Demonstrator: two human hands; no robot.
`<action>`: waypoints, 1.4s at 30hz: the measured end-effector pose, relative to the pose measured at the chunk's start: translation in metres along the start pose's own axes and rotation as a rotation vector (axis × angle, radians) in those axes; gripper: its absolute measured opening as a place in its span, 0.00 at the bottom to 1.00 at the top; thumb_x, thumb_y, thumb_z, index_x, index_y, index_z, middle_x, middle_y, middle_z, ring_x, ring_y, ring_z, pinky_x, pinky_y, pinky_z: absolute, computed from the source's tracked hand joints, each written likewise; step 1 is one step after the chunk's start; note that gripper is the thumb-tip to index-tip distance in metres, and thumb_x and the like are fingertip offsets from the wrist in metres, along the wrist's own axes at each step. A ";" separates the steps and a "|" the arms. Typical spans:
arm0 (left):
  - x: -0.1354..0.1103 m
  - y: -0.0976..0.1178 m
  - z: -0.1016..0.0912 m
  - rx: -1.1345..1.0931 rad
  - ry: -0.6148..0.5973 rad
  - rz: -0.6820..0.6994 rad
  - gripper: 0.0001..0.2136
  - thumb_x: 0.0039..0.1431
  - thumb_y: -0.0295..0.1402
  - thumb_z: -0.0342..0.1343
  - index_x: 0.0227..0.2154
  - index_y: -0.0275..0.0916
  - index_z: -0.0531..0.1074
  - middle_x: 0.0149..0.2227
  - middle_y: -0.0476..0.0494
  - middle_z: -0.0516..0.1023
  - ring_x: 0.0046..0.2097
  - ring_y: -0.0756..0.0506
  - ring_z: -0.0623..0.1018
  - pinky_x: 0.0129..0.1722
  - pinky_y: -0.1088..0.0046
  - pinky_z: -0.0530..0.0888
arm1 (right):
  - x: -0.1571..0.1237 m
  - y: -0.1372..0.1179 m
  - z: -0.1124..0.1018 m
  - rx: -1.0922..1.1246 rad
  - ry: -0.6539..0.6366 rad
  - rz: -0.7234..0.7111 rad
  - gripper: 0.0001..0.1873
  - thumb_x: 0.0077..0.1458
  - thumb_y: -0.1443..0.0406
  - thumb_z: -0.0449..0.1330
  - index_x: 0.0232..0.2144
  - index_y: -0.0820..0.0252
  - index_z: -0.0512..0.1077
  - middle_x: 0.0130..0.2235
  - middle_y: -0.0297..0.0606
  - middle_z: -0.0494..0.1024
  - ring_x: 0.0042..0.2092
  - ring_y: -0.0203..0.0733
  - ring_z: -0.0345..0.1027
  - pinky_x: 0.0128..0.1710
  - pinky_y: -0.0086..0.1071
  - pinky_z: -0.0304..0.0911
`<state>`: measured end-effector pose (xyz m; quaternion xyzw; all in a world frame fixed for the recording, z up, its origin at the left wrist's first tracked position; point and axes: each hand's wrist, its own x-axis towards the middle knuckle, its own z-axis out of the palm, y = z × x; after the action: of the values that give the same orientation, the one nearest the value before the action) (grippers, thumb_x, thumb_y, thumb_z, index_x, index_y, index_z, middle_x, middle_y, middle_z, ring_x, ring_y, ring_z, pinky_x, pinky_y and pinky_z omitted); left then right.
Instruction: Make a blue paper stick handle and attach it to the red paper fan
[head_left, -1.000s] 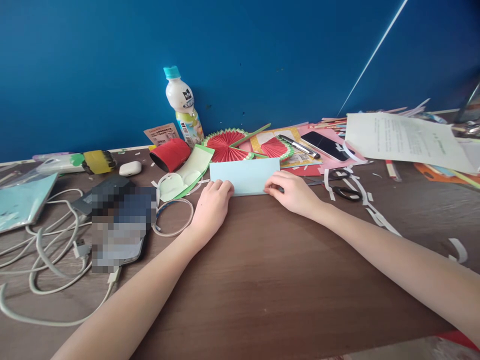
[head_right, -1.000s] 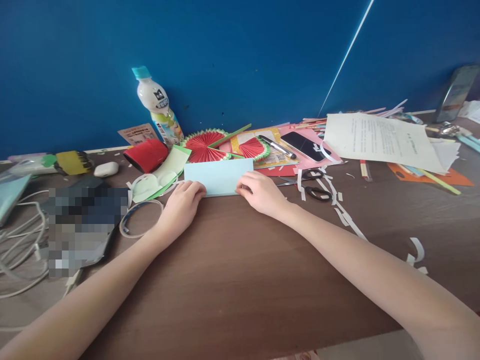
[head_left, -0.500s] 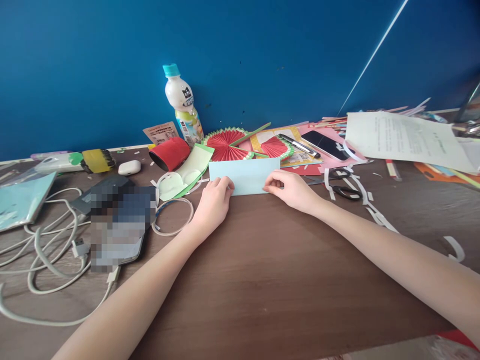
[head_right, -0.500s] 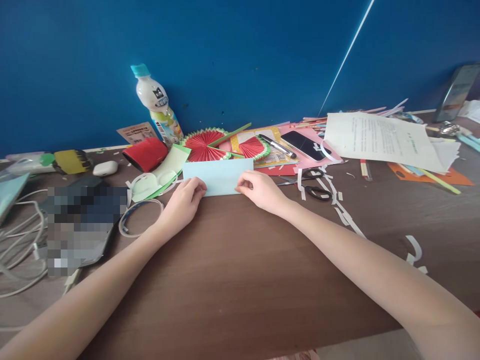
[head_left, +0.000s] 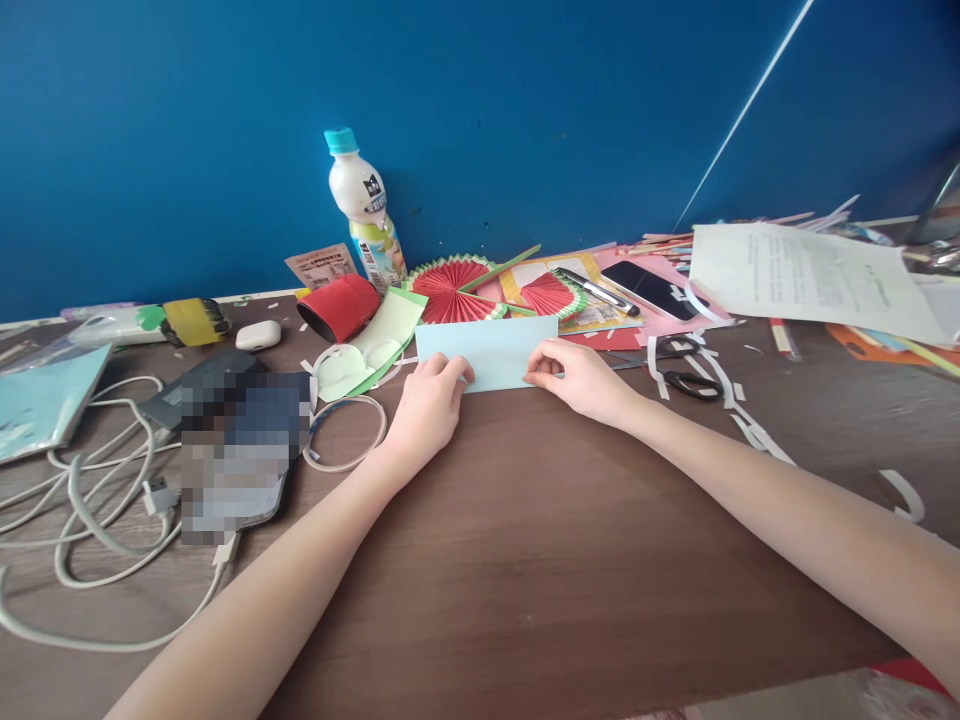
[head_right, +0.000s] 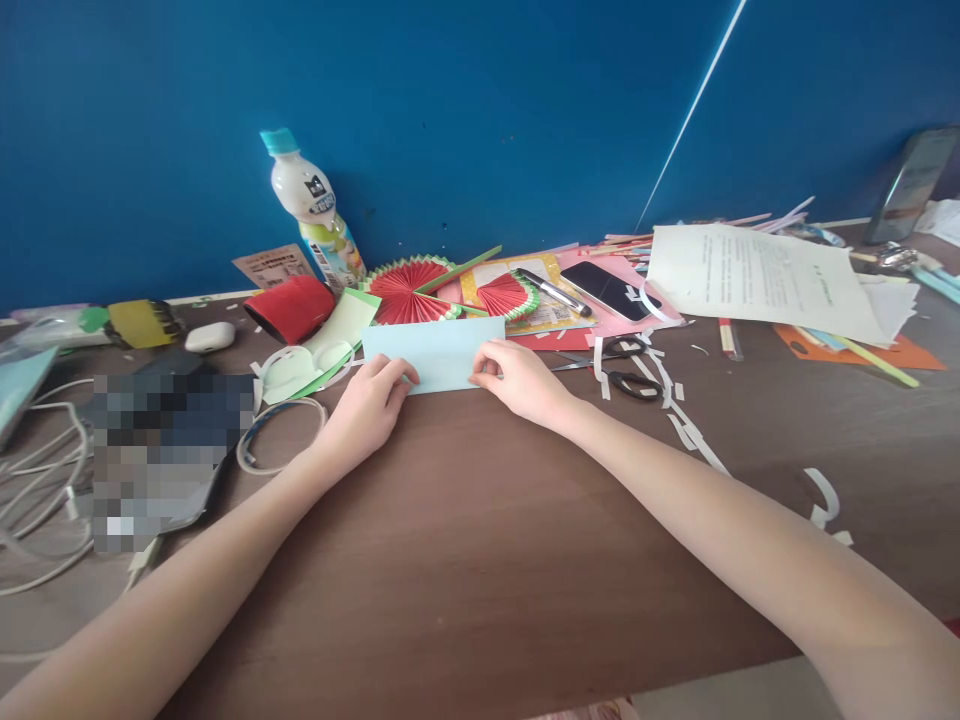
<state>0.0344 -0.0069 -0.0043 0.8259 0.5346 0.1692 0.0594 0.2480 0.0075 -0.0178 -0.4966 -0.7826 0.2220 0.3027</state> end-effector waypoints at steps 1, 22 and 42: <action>-0.001 0.000 0.001 0.065 0.007 0.023 0.12 0.58 0.25 0.40 0.37 0.40 0.68 0.34 0.44 0.65 0.37 0.45 0.67 0.39 0.66 0.66 | 0.000 0.000 0.000 -0.002 0.000 0.005 0.05 0.50 0.64 0.57 0.25 0.58 0.66 0.27 0.32 0.66 0.30 0.36 0.60 0.31 0.32 0.57; -0.025 0.037 0.001 0.384 -0.058 0.116 0.17 0.58 0.34 0.42 0.48 0.40 0.67 0.38 0.38 0.67 0.42 0.40 0.66 0.32 0.69 0.71 | -0.019 -0.022 0.013 -0.392 0.045 -0.487 0.14 0.59 0.67 0.46 0.40 0.63 0.71 0.44 0.44 0.76 0.48 0.43 0.67 0.49 0.38 0.62; -0.030 0.031 0.006 0.407 0.009 0.112 0.19 0.61 0.34 0.40 0.55 0.43 0.61 0.41 0.40 0.68 0.43 0.43 0.69 0.49 0.60 0.66 | -0.024 -0.049 -0.011 -0.833 -0.040 0.097 0.15 0.51 0.66 0.48 0.18 0.61 0.69 0.18 0.39 0.71 0.21 0.38 0.64 0.19 0.30 0.40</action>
<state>0.0518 -0.0468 -0.0074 0.8484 0.5114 0.0644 -0.1207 0.2322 -0.0340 0.0153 -0.6084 -0.7870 -0.0898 0.0500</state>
